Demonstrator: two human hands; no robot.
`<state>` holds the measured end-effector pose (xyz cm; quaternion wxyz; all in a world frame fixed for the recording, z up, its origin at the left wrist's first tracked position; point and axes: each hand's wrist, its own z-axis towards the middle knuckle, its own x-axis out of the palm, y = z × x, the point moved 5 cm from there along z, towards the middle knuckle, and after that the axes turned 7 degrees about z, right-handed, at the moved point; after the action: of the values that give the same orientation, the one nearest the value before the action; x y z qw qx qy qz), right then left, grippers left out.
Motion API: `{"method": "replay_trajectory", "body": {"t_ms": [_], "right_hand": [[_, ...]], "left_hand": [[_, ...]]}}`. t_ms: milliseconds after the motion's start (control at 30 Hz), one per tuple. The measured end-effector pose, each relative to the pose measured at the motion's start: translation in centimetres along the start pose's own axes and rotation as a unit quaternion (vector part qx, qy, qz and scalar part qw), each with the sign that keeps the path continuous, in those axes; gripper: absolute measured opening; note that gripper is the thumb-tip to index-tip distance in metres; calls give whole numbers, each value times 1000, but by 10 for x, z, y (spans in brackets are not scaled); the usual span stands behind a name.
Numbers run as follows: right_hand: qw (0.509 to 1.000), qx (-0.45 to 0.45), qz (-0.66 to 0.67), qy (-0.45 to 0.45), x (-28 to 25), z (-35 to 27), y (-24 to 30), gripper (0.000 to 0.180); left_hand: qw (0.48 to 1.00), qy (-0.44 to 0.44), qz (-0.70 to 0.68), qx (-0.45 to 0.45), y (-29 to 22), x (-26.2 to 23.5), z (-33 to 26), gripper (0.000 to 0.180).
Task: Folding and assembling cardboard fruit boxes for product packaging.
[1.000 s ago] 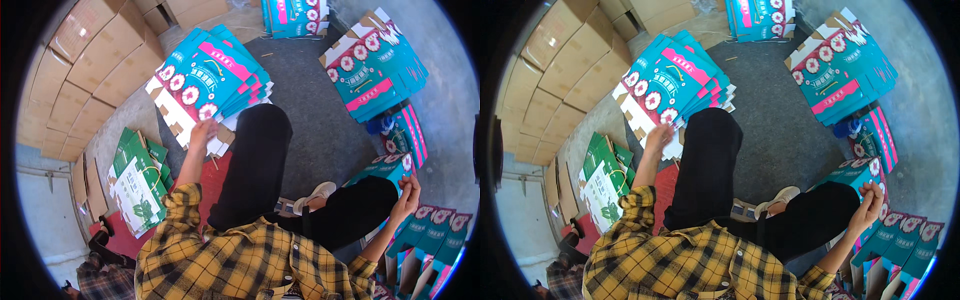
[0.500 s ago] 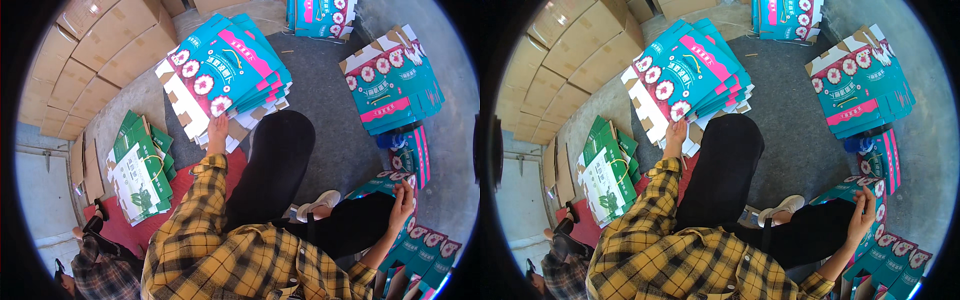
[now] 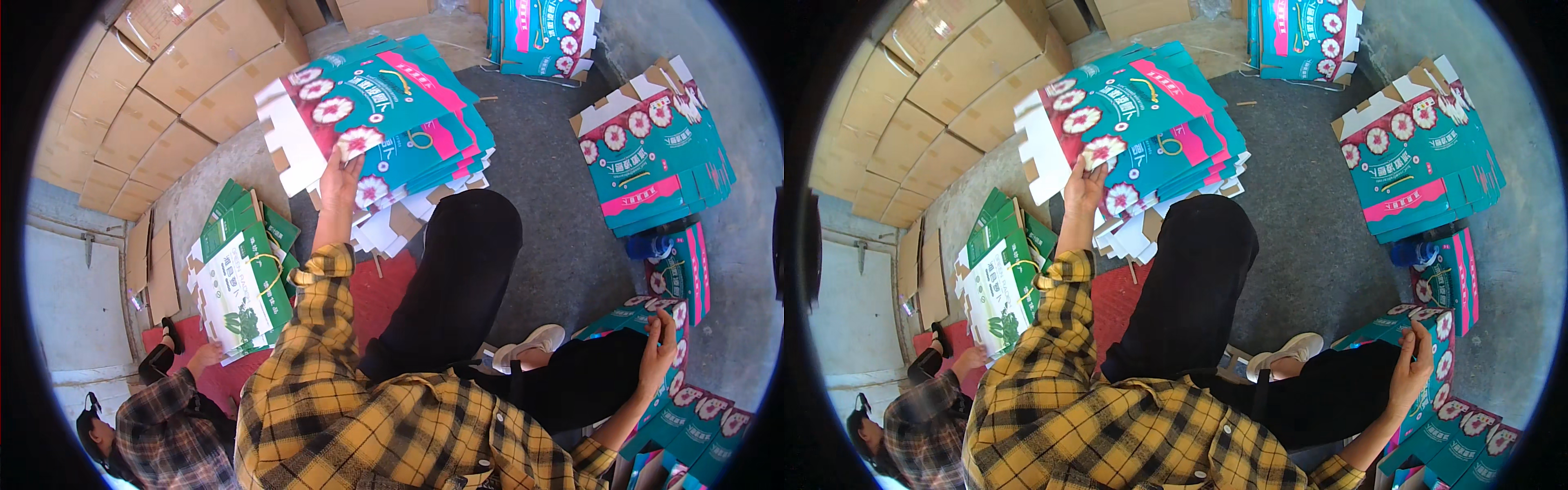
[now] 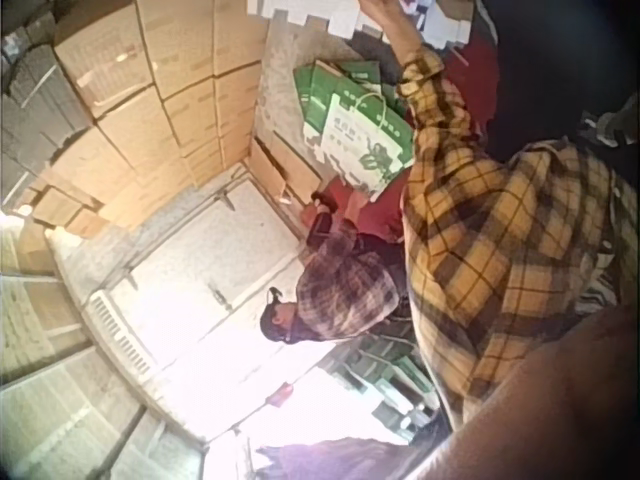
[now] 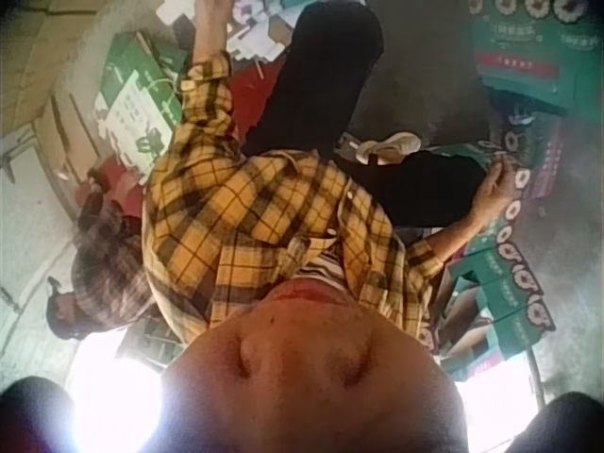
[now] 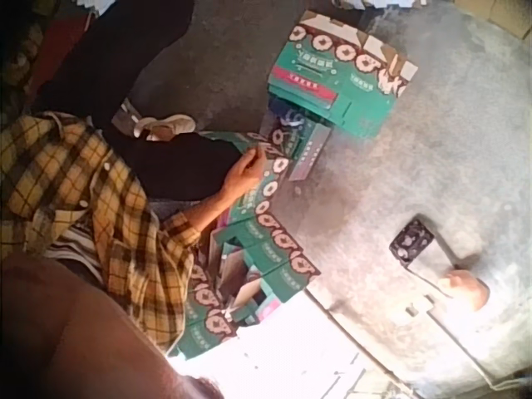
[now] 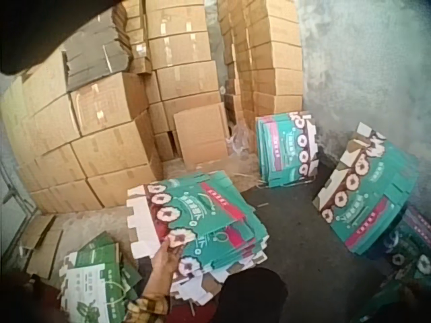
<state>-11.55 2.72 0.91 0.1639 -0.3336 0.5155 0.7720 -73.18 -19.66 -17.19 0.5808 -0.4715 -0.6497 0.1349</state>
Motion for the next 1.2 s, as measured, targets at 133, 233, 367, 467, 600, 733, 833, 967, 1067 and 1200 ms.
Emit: {"method": "replay_trajectory", "body": {"t_ms": [133,233,367,467,600,733,833,967,1067,1200], "right_hand": [[1000,-18,-4,-8,-5,-4,6,23],[1000,-15,-2,-3,-6,-5,5,22],[1000,-2,-10,12,-14,-8,10,19],[999,-26,-41,18,-16,-10,10,17],[997,-31,-69,1,-27,-18,8,17],[997,-42,-58,-6,-31,-19,-2,16],[997,-30,-65,-14,-36,-20,-1,15],[996,-80,-36,-26,-41,-13,-9,19],[989,-102,68,-87,-52,9,-11,33],[942,10,320,-96,-57,70,-19,54]], "left_hand": [[987,61,119,91,-29,71,-63,28],[973,82,162,146,-59,113,-113,34],[962,113,154,198,-78,175,-161,38],[964,67,160,203,-73,205,-193,31],[958,185,107,190,-32,252,-224,22],[951,279,125,50,29,270,-233,18],[938,264,222,30,58,256,-230,22],[915,339,220,6,86,253,-241,26],[879,400,258,18,101,252,-245,23],[864,428,264,-6,94,244,-248,24]]}}
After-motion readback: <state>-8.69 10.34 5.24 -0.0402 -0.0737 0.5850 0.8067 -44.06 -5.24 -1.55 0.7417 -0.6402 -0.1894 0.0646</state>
